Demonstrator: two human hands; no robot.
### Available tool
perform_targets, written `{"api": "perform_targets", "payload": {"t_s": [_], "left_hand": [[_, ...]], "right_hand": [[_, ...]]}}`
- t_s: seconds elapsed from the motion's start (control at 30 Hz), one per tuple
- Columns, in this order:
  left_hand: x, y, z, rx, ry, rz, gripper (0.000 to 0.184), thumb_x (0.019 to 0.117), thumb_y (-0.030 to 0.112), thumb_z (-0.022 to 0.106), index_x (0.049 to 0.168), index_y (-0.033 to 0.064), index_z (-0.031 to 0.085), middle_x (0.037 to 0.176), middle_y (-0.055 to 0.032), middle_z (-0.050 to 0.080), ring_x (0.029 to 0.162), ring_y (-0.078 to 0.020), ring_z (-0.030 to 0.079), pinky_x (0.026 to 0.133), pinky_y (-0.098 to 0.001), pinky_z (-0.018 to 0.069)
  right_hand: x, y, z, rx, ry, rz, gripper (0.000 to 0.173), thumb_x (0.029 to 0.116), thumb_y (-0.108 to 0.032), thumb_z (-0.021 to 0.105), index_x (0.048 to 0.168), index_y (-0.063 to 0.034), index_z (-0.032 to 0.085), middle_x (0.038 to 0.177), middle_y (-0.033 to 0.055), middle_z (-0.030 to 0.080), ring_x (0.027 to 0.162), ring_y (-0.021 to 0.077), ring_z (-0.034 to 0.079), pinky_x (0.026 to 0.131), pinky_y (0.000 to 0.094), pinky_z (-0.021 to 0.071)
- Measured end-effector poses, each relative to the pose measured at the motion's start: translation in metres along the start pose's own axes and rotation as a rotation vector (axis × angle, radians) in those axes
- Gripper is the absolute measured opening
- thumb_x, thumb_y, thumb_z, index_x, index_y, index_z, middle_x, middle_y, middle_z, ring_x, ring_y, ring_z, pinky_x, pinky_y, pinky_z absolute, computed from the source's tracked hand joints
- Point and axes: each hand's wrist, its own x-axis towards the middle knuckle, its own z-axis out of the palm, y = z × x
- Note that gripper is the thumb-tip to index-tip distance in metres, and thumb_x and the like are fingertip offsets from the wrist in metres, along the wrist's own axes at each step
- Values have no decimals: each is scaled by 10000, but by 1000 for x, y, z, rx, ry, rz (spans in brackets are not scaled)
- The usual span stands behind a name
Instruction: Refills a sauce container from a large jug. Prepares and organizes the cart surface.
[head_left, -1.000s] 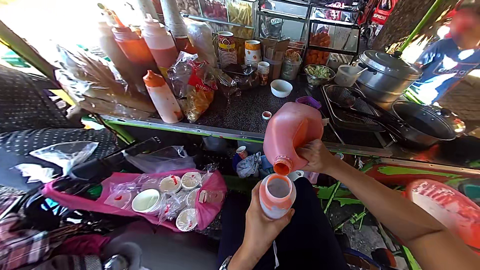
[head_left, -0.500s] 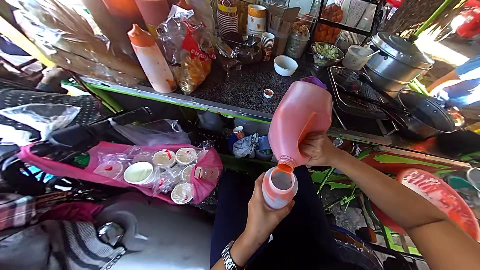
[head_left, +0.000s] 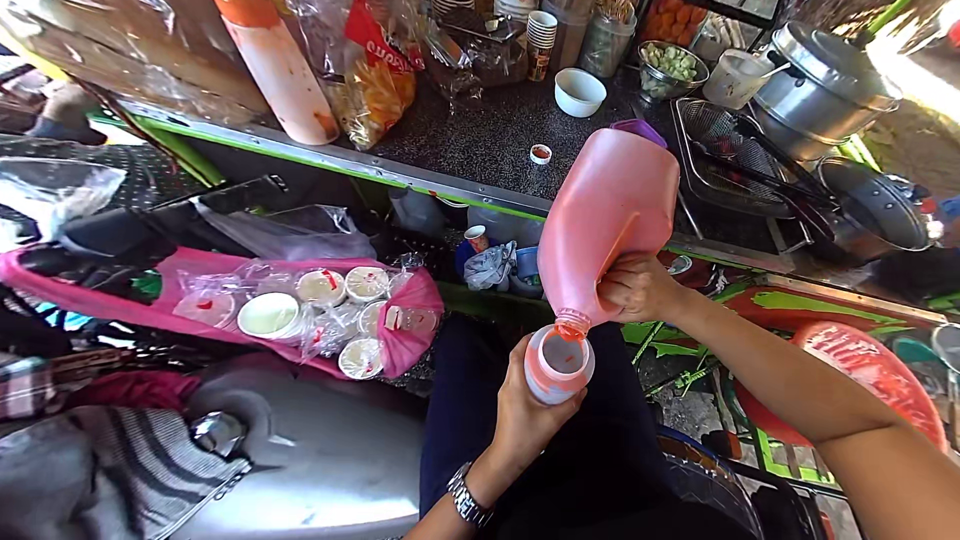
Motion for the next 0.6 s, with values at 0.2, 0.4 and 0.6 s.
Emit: {"api": "perform_targets", "payload": {"t_s": [0.2,0.4,0.6], "left_hand": [[2,-7,1,6,2,51,1025,636,302,936,1389,-173,427,1295,-243,643,1213,-146,645,1063,-266,506],[-1,-13,2,-19,-2,57,1024,653,304,934,1394,-175,415,1299,-247,639,1224,-152,639,1070,-273,504],[-1,-15,2,-22,5,53,1016,645,296,937,1388,-172,426,1296,-241,643,1218,-148,643,1068,-269,505]], "right_hand": [[0,-1,0,-7,3,2,293,867,-284,656,655,-86,616,577,44,587,578,180,612,554,322,471],[-1,-3,3,-1,5,-3,296,877,-273,644,653,-84,604,561,43,562,563,182,598,542,324,461],[-2,-3,5,0,9,-10,293,885,-258,632,652,-85,592,555,43,554,554,182,591,531,321,453]]}}
